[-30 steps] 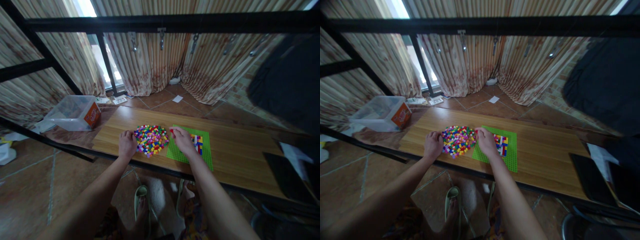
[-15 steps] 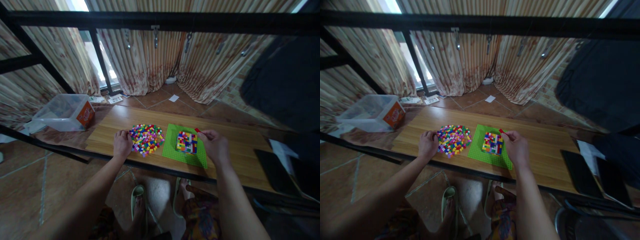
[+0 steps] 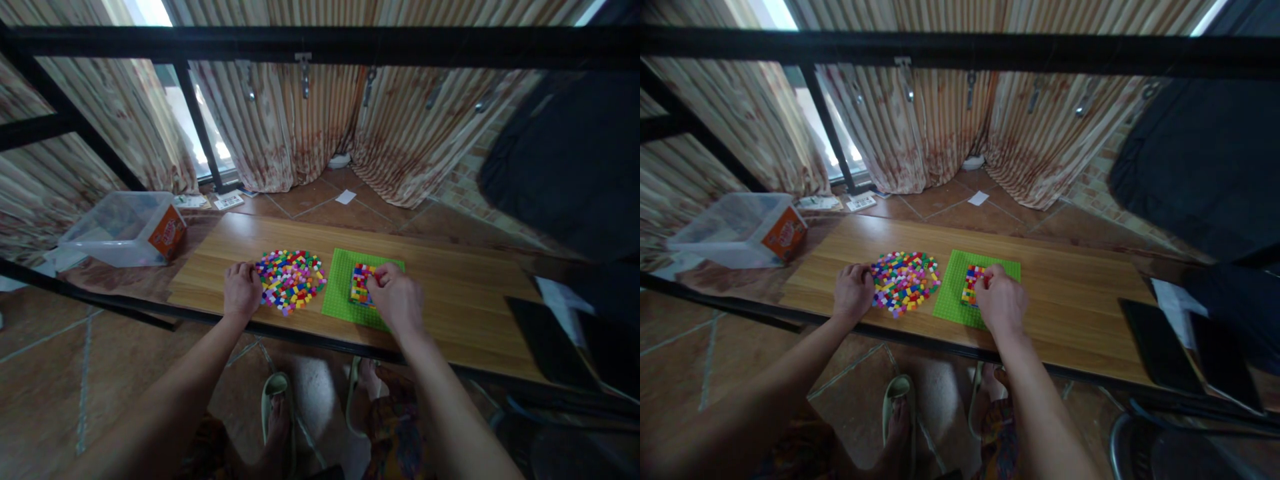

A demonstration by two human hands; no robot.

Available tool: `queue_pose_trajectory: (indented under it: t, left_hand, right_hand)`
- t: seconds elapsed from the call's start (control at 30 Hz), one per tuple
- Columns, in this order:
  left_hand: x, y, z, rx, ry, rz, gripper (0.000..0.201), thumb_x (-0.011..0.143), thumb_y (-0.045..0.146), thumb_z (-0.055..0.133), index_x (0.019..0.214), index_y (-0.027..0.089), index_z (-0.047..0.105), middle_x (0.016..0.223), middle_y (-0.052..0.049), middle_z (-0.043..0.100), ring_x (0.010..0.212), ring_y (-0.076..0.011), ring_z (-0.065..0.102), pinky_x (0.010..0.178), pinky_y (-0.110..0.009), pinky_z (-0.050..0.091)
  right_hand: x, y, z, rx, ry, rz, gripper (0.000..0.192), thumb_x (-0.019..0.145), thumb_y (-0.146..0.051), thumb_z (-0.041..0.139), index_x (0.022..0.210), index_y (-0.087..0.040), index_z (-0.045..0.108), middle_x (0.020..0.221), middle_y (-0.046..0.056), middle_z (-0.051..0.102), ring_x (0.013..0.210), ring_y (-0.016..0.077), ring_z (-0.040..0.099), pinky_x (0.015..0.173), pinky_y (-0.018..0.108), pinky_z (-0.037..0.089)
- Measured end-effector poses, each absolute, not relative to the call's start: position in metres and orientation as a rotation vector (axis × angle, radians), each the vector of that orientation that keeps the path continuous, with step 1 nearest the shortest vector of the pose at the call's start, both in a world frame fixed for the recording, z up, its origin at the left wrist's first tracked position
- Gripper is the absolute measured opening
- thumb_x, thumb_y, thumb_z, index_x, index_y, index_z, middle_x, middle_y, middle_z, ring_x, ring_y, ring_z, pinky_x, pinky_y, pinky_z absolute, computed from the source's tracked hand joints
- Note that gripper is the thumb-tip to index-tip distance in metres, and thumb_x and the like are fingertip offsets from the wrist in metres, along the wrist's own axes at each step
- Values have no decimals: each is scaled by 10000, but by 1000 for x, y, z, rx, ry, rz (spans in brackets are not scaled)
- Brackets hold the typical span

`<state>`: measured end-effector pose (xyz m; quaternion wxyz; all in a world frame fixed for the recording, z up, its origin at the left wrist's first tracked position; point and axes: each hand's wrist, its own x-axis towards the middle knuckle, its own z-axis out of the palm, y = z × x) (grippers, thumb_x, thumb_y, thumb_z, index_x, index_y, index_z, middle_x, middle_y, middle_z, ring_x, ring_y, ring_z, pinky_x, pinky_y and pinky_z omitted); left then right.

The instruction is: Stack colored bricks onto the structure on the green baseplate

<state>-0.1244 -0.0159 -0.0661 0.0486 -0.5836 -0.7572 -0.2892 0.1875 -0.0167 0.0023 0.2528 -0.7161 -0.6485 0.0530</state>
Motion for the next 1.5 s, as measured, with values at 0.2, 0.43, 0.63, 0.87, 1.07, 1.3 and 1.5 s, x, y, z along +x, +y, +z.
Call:
queue_pose_trajectory:
  t: [0.2, 0.43, 0.63, 0.87, 1.07, 1.3, 1.5]
  left_hand:
    - [-124, -16, -66, -1790, -2282, -902, 218, 843, 214, 427, 887, 179, 638, 975, -138, 656, 1012, -295, 573, 959, -451, 447]
    - [-124, -16, -65, -1789, -2292, -931, 197, 834, 215, 432, 864, 192, 625, 955, -130, 653, 1007, -294, 575, 955, -460, 443]
    - [-124, -15, -66, -1793, -2291, -902, 212, 841, 221, 423, 872, 181, 629, 963, -140, 656, 1012, -297, 576, 965, -451, 442]
    - [-123, -15, -66, -1785, -2303, -917, 211, 844, 223, 427, 885, 177, 629, 972, -136, 650, 1021, -292, 572, 967, -449, 437]
    - [-123, -15, -64, -1785, -2313, -907, 238, 863, 231, 417, 913, 153, 636, 980, -142, 646, 1026, -292, 559, 974, -452, 431]
    - [-124, -15, -64, -1781, -2322, -884, 239, 847, 232, 424, 915, 165, 643, 989, -152, 642, 1032, -304, 560, 972, -457, 433]
    - [-125, -14, -65, -1799, -2298, -852, 249, 850, 231, 417, 922, 161, 645, 994, -152, 651, 1020, -309, 566, 967, -461, 434]
  right_hand:
    - [188, -16, -6, -1804, -1830, 136, 174, 855, -366, 544, 779, -222, 605, 634, 4, 618, 585, 153, 526, 571, 274, 296]
    - [195, -15, -15, -1814, -1867, 130, 235, 854, -408, 536, 729, -220, 600, 614, 5, 598, 578, 148, 508, 560, 276, 282]
    - [197, -18, -13, -1740, -1857, 289, 354, 849, -533, 550, 721, -214, 637, 638, 10, 637, 581, 150, 541, 561, 269, 313]
    - [213, -18, -6, -1575, -1688, 501, 423, 896, -515, 460, 832, -184, 716, 709, 48, 698, 621, 173, 599, 595, 274, 398]
    - [232, -5, -11, -1675, -1409, 370, 396, 857, -478, 501, 990, -159, 694, 826, 89, 702, 732, 202, 620, 700, 328, 466]
    - [223, 1, -31, -1726, -1586, 338, 636, 820, -550, 551, 1271, -102, 549, 1231, 222, 599, 1156, 314, 541, 1003, 487, 397]
    - [217, 5, -38, -1756, -1601, 420, 679, 791, -554, 583, 1284, -89, 532, 1266, 231, 582, 1219, 327, 512, 1049, 491, 366]
